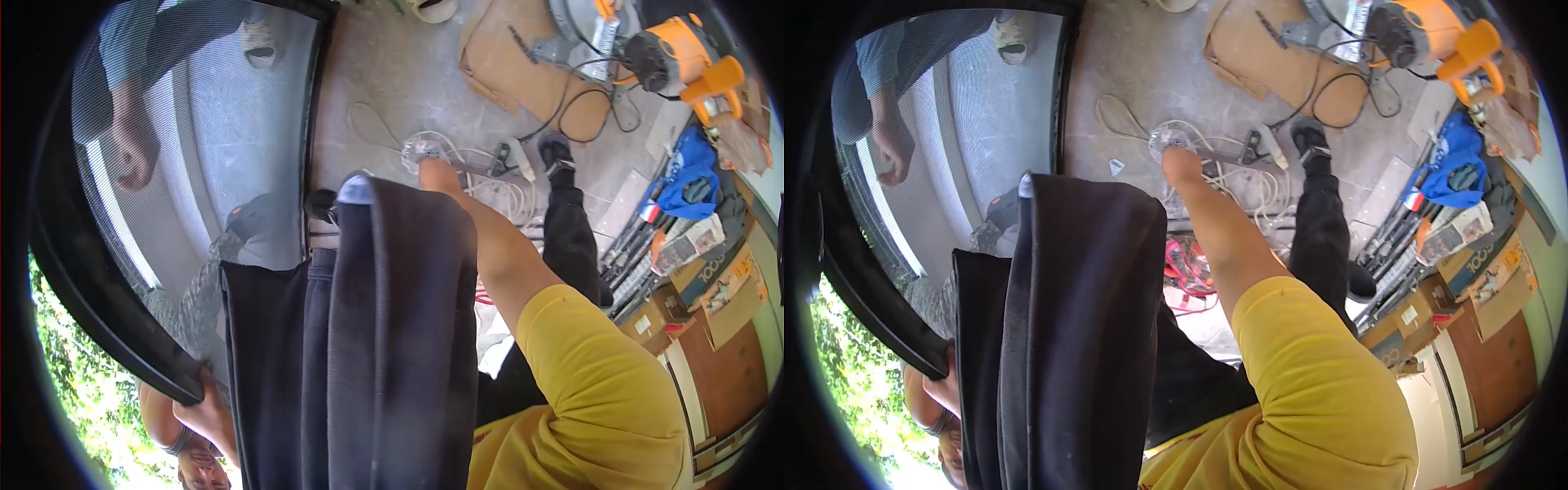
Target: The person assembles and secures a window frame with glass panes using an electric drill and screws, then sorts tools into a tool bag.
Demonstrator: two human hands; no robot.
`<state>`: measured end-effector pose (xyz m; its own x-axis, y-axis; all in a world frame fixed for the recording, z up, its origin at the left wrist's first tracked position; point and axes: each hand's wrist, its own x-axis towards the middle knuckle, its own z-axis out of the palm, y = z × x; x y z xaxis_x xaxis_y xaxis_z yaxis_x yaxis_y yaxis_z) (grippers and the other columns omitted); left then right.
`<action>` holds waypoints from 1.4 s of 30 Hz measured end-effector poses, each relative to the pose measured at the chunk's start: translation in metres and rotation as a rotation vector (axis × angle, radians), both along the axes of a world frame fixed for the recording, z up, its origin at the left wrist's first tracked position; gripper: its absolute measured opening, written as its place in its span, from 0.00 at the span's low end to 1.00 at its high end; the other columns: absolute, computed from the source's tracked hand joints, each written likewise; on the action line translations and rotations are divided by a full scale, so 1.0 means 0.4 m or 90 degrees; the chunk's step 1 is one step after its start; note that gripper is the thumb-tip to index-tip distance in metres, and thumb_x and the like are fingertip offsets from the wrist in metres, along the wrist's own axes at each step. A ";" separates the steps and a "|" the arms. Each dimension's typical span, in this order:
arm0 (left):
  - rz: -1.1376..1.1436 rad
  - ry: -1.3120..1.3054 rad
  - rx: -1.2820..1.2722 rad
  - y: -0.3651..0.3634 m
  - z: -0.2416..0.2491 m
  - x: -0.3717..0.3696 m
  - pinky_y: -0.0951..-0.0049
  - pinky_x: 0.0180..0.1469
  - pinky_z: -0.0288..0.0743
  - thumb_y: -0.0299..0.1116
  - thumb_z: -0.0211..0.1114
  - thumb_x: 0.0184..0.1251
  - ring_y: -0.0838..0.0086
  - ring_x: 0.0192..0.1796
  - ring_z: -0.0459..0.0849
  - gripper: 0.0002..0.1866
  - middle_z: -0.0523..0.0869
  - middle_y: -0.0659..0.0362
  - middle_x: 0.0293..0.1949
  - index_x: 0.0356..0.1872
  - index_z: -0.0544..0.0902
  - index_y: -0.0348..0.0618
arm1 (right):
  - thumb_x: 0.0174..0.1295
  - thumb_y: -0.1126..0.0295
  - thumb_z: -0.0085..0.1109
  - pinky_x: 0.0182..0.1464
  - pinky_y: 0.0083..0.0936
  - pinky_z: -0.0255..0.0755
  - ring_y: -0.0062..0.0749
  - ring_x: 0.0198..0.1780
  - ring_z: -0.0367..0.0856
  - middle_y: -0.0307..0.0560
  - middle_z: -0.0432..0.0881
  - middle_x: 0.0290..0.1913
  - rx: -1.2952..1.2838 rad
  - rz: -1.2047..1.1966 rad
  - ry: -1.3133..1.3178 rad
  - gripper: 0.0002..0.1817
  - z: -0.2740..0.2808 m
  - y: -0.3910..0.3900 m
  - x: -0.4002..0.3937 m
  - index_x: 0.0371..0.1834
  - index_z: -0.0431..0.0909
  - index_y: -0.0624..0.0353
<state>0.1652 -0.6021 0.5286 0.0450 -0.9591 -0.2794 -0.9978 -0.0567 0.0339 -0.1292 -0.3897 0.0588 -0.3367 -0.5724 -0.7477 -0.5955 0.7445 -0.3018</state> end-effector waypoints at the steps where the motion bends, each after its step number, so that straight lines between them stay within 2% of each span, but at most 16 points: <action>1: -0.003 -0.006 -0.009 0.001 -0.003 0.016 0.67 0.42 0.80 0.29 0.68 0.59 0.69 0.35 0.89 0.13 0.91 0.50 0.32 0.39 0.88 0.28 | 0.63 0.68 0.52 0.48 0.47 0.82 0.53 0.45 0.88 0.58 0.88 0.41 -0.009 -0.003 -0.006 0.13 -0.017 -0.007 0.002 0.38 0.87 0.59; 3: -0.040 0.013 -0.061 0.002 -0.010 0.046 0.69 0.41 0.80 0.28 0.66 0.58 0.69 0.34 0.89 0.12 0.91 0.52 0.32 0.38 0.88 0.29 | 0.66 0.70 0.48 0.50 0.49 0.81 0.55 0.46 0.87 0.61 0.86 0.46 0.068 0.064 -0.016 0.14 -0.037 -0.023 0.001 0.44 0.85 0.61; 7: -0.076 0.045 -0.034 0.003 0.000 0.001 0.71 0.39 0.80 0.27 0.65 0.56 0.69 0.33 0.88 0.13 0.90 0.52 0.31 0.38 0.88 0.27 | 0.65 0.70 0.49 0.47 0.48 0.82 0.53 0.45 0.88 0.59 0.87 0.45 0.013 0.083 0.015 0.13 -0.097 -0.032 0.007 0.43 0.84 0.61; 11: 0.001 0.111 -0.048 0.018 -0.011 -0.006 0.69 0.40 0.81 0.27 0.65 0.55 0.68 0.33 0.88 0.13 0.90 0.51 0.31 0.37 0.87 0.26 | 0.65 0.72 0.51 0.44 0.43 0.83 0.49 0.45 0.89 0.59 0.87 0.44 0.004 0.173 0.044 0.12 -0.122 -0.061 -0.015 0.42 0.84 0.61; 16: 0.048 0.087 -0.054 0.022 -0.006 0.002 0.67 0.45 0.81 0.26 0.67 0.52 0.67 0.35 0.90 0.13 0.91 0.50 0.32 0.37 0.86 0.27 | 0.63 0.69 0.53 0.41 0.41 0.84 0.48 0.42 0.90 0.56 0.87 0.42 -0.081 0.219 0.103 0.12 -0.182 -0.006 0.014 0.42 0.85 0.59; 17: 0.050 0.091 -0.060 0.022 -0.005 0.005 0.67 0.45 0.81 0.26 0.67 0.52 0.67 0.35 0.90 0.13 0.91 0.50 0.32 0.37 0.86 0.27 | 0.62 0.69 0.54 0.40 0.40 0.84 0.48 0.41 0.90 0.55 0.87 0.40 -0.127 0.243 0.137 0.11 -0.184 -0.002 0.011 0.41 0.85 0.58; 20: 0.032 0.083 -0.043 0.024 -0.006 0.022 0.66 0.45 0.81 0.26 0.67 0.51 0.66 0.35 0.90 0.13 0.91 0.50 0.33 0.38 0.86 0.27 | 0.61 0.69 0.55 0.38 0.38 0.84 0.46 0.39 0.90 0.54 0.87 0.38 -0.116 0.200 0.129 0.09 -0.171 0.015 0.004 0.36 0.86 0.58; 23: -0.034 0.040 -0.065 0.026 -0.006 0.037 0.65 0.45 0.81 0.26 0.67 0.51 0.64 0.35 0.90 0.14 0.90 0.49 0.33 0.39 0.86 0.27 | 0.60 0.69 0.56 0.38 0.40 0.84 0.46 0.39 0.90 0.55 0.87 0.39 -0.120 0.244 0.107 0.09 -0.167 0.017 -0.012 0.32 0.86 0.58; 26: -0.013 0.046 -0.062 0.033 -0.004 0.024 0.65 0.45 0.80 0.26 0.67 0.51 0.62 0.34 0.90 0.15 0.90 0.49 0.33 0.39 0.85 0.27 | 0.60 0.69 0.55 0.37 0.40 0.84 0.46 0.39 0.90 0.55 0.87 0.39 -0.129 0.310 0.075 0.09 -0.170 0.010 -0.036 0.34 0.86 0.57; 30: -0.003 0.063 -0.065 0.033 -0.010 0.001 0.65 0.44 0.80 0.27 0.68 0.51 0.61 0.34 0.90 0.14 0.90 0.48 0.32 0.38 0.85 0.26 | 0.60 0.70 0.55 0.40 0.40 0.84 0.46 0.40 0.89 0.55 0.87 0.40 -0.099 0.306 0.075 0.09 -0.156 0.012 -0.048 0.35 0.87 0.57; 33: -0.026 0.046 -0.058 0.028 -0.011 -0.026 0.67 0.42 0.80 0.27 0.68 0.52 0.64 0.32 0.89 0.12 0.90 0.49 0.30 0.36 0.86 0.28 | 0.59 0.71 0.56 0.43 0.41 0.84 0.48 0.42 0.89 0.56 0.87 0.40 -0.073 0.289 0.069 0.10 -0.107 0.031 -0.056 0.37 0.87 0.58; 35: -0.030 0.042 -0.066 0.022 -0.009 -0.049 0.69 0.40 0.79 0.27 0.68 0.53 0.67 0.31 0.88 0.11 0.89 0.51 0.28 0.35 0.87 0.29 | 0.60 0.73 0.54 0.49 0.41 0.82 0.49 0.48 0.87 0.59 0.87 0.41 -0.081 0.212 0.076 0.10 -0.049 0.025 -0.066 0.39 0.84 0.60; 38: -0.021 0.085 -0.071 0.016 0.000 -0.093 0.72 0.37 0.77 0.27 0.69 0.53 0.76 0.27 0.84 0.09 0.88 0.56 0.24 0.34 0.87 0.32 | 0.61 0.73 0.54 0.50 0.42 0.81 0.50 0.51 0.85 0.60 0.86 0.44 -0.120 0.137 0.060 0.10 0.101 0.008 -0.106 0.41 0.84 0.61; 39: 0.025 0.064 -0.041 0.021 -0.002 -0.070 0.72 0.34 0.76 0.28 0.69 0.53 0.77 0.25 0.83 0.08 0.85 0.55 0.21 0.31 0.86 0.33 | 0.61 0.73 0.54 0.50 0.42 0.81 0.50 0.51 0.85 0.60 0.86 0.44 -0.132 0.148 0.074 0.10 0.158 -0.005 -0.115 0.41 0.84 0.61; 41: 0.077 0.009 0.023 0.017 -0.001 -0.067 0.68 0.33 0.76 0.31 0.69 0.50 0.70 0.23 0.84 0.08 0.82 0.51 0.19 0.26 0.83 0.35 | 0.66 0.72 0.59 0.43 0.36 0.82 0.43 0.41 0.88 0.56 0.87 0.40 -0.344 -0.042 0.021 0.08 0.280 -0.068 -0.147 0.43 0.84 0.63; 42: 0.041 0.006 -0.009 0.018 -0.006 -0.067 0.64 0.33 0.77 0.33 0.69 0.49 0.64 0.23 0.84 0.09 0.82 0.50 0.18 0.24 0.82 0.37 | 0.66 0.72 0.59 0.43 0.36 0.82 0.43 0.41 0.88 0.56 0.87 0.40 -0.366 -0.022 0.035 0.08 0.356 -0.106 -0.165 0.43 0.84 0.63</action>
